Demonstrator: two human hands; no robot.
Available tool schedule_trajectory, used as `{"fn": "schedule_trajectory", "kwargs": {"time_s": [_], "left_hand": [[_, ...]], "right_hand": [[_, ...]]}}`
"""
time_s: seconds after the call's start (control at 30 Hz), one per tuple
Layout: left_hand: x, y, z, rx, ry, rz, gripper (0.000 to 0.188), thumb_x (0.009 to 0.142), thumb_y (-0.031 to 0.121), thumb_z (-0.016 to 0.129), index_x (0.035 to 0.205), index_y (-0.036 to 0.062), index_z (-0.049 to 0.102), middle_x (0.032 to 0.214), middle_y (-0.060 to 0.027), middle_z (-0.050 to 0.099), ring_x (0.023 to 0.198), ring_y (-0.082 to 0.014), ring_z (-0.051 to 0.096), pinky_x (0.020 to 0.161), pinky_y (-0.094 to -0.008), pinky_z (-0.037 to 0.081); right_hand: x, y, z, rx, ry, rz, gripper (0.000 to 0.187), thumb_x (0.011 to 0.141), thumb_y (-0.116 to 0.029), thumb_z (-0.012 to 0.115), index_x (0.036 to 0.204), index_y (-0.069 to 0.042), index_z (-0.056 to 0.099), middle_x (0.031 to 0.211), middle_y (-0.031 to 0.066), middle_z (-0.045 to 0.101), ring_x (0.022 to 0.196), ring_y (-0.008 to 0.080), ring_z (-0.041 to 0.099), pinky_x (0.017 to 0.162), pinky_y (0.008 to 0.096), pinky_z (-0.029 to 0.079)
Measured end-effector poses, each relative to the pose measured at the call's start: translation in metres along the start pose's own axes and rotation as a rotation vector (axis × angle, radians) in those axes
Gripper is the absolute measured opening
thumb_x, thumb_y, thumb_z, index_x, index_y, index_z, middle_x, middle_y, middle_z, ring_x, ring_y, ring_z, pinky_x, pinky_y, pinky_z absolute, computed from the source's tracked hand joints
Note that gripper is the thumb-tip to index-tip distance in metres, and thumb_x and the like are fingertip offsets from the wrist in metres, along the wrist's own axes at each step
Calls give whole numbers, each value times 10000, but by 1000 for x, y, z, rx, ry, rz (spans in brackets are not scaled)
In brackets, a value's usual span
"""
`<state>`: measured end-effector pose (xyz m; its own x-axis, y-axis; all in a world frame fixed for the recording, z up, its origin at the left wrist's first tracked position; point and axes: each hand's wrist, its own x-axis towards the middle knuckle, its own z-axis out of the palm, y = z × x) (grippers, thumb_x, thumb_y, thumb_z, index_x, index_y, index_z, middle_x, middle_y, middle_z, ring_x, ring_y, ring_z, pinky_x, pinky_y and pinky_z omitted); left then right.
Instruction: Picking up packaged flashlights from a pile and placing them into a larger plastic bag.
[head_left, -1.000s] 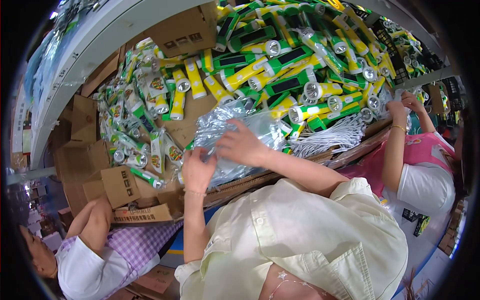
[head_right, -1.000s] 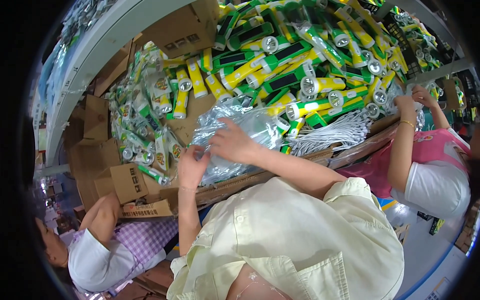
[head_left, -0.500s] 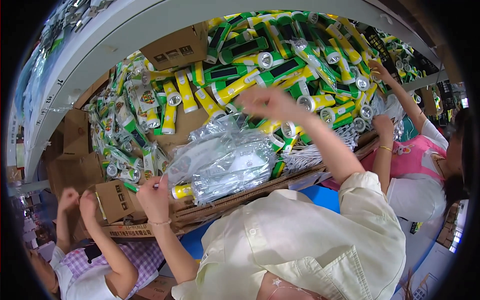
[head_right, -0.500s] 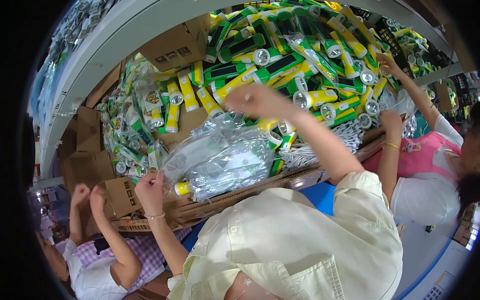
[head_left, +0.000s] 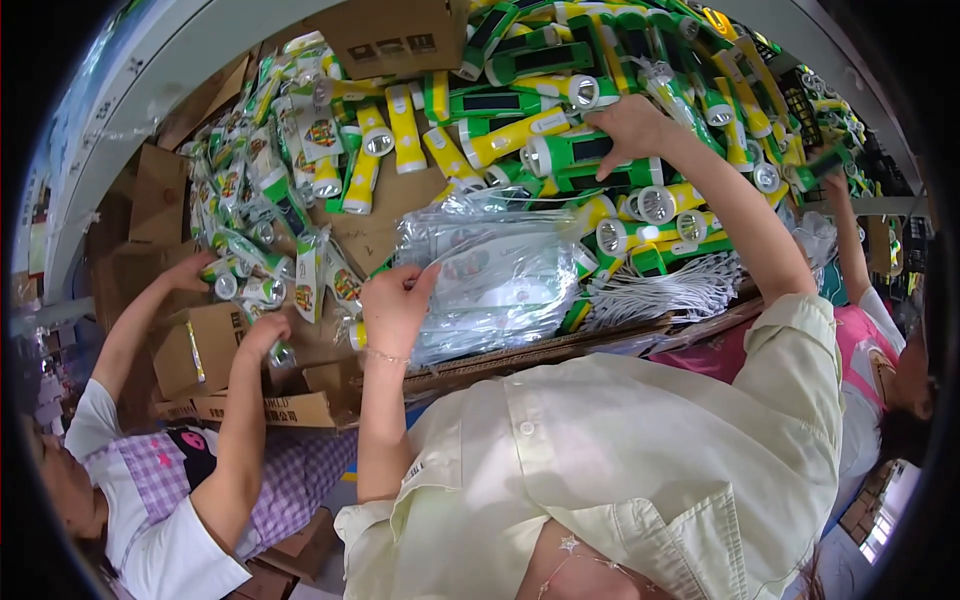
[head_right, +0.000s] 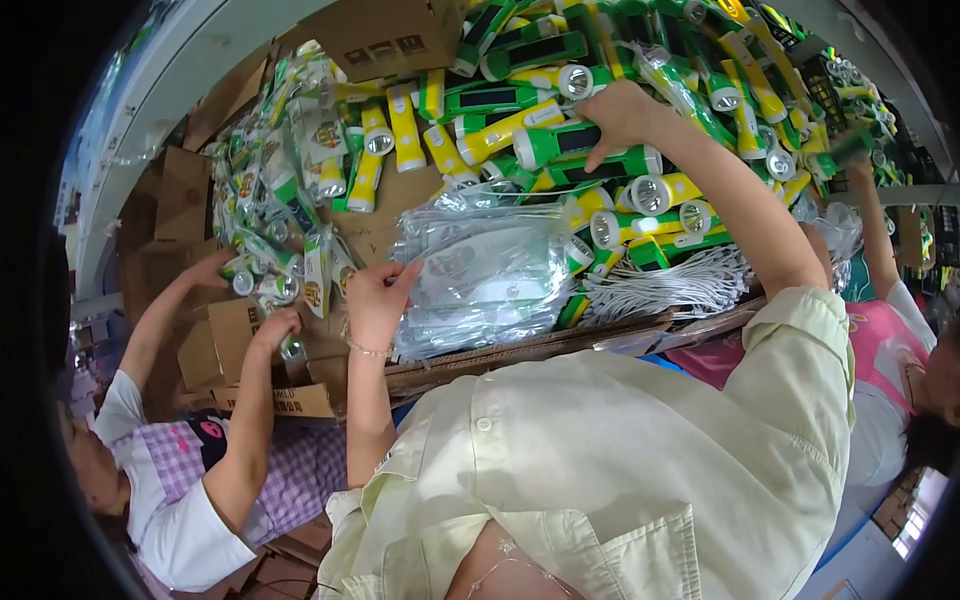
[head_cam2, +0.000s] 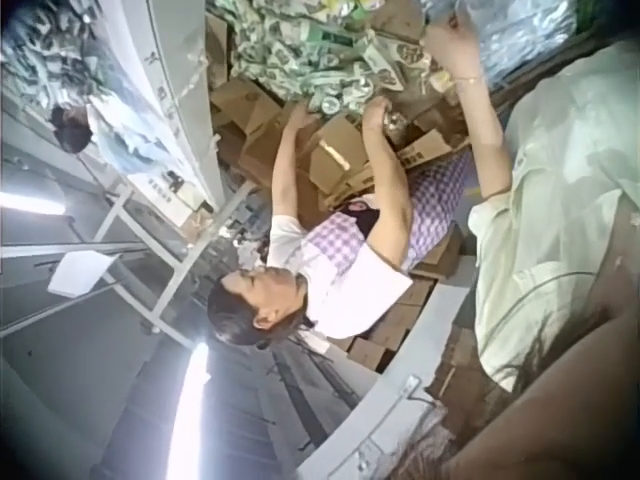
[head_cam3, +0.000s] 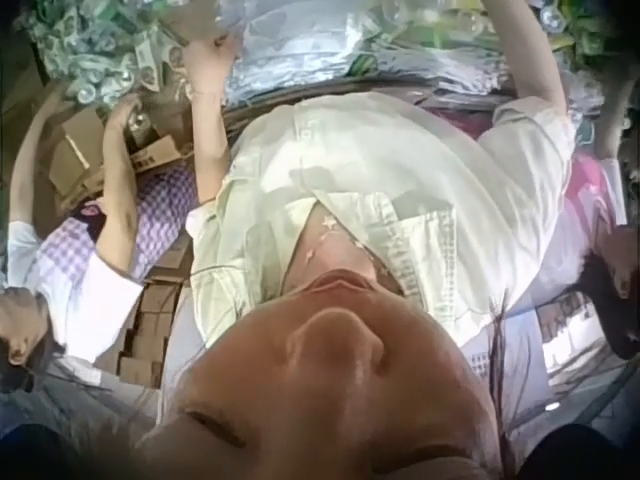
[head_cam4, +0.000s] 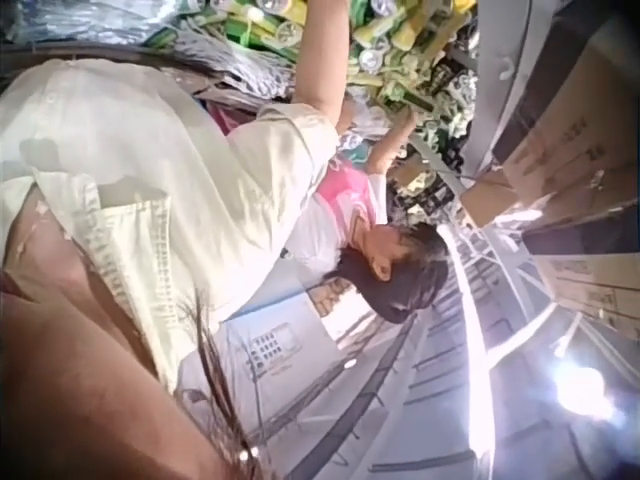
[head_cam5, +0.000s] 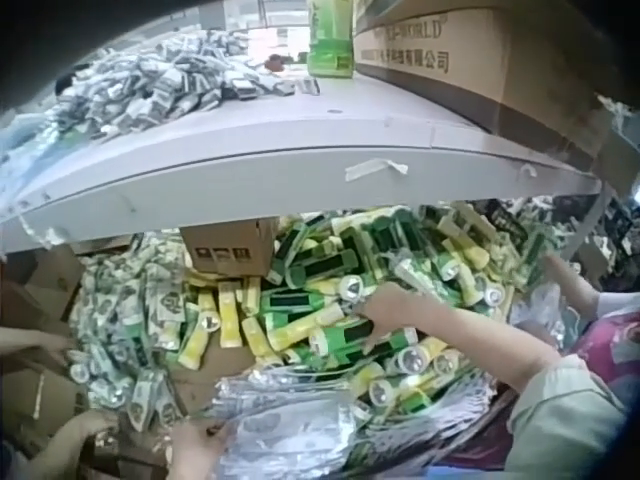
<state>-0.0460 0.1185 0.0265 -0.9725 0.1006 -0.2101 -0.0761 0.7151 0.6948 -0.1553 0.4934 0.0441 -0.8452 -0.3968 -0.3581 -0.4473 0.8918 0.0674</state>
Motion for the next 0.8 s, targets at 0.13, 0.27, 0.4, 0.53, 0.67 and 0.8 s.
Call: {"fn": "schedule_trajectory", "kwargs": {"time_s": [0.13, 0.27, 0.4, 0.53, 0.67, 0.8], "left_hand": [[-7, -2, 6, -66, 92, 44, 235, 821, 207, 657, 790, -26, 675, 482, -65, 534, 411, -100, 498, 435, -261, 373], [-11, 5, 5, -28, 52, 61, 227, 829, 210, 645, 828, -15, 676, 498, -76, 525, 432, -102, 465, 460, -267, 370], [-13, 13, 4, -26, 9, 62, 204, 827, 189, 635, 875, -5, 678, 517, -80, 532, 496, -73, 458, 481, -273, 373], [-22, -4, 13, -343, 51, 94, 228, 829, 185, 623, 814, -42, 646, 513, -142, 501, 460, -121, 427, 475, -303, 365], [-32, -2, 4, -270, -20, 62, 239, 815, 147, 627, 722, -67, 577, 489, -125, 440, 482, -92, 374, 462, -304, 346], [-28, 5, -1, -203, 93, 122, 280, 823, 142, 624, 664, -74, 547, 472, -24, 430, 472, -59, 425, 433, -290, 332]], "right_hand": [[-29, -40, -39, 645, 273, 146, 518, 772, -396, 702, 1116, -51, 526, 717, 82, 621, 601, 191, 598, 608, 330, 471], [-55, -119, -36, 1438, 268, -188, 370, 871, -102, 608, 1206, -26, 467, 1084, 91, 603, 889, 165, 622, 716, 289, 519], [-36, -175, 23, 1261, 527, -534, 473, 672, -129, 762, 1106, -60, 586, 1131, 91, 616, 1011, 208, 598, 854, 307, 479], [-46, -201, 35, 874, 497, -389, 490, 721, -244, 683, 1169, -102, 546, 982, 139, 639, 792, 326, 632, 650, 383, 527], [-52, -191, 9, 489, 241, -209, 465, 767, -249, 639, 1182, -119, 474, 819, 94, 650, 669, 312, 631, 527, 393, 486], [-57, -189, 1, 100, 110, -237, 411, 717, -148, 659, 1081, -50, 495, 755, 101, 646, 649, 273, 649, 515, 355, 486]]}}
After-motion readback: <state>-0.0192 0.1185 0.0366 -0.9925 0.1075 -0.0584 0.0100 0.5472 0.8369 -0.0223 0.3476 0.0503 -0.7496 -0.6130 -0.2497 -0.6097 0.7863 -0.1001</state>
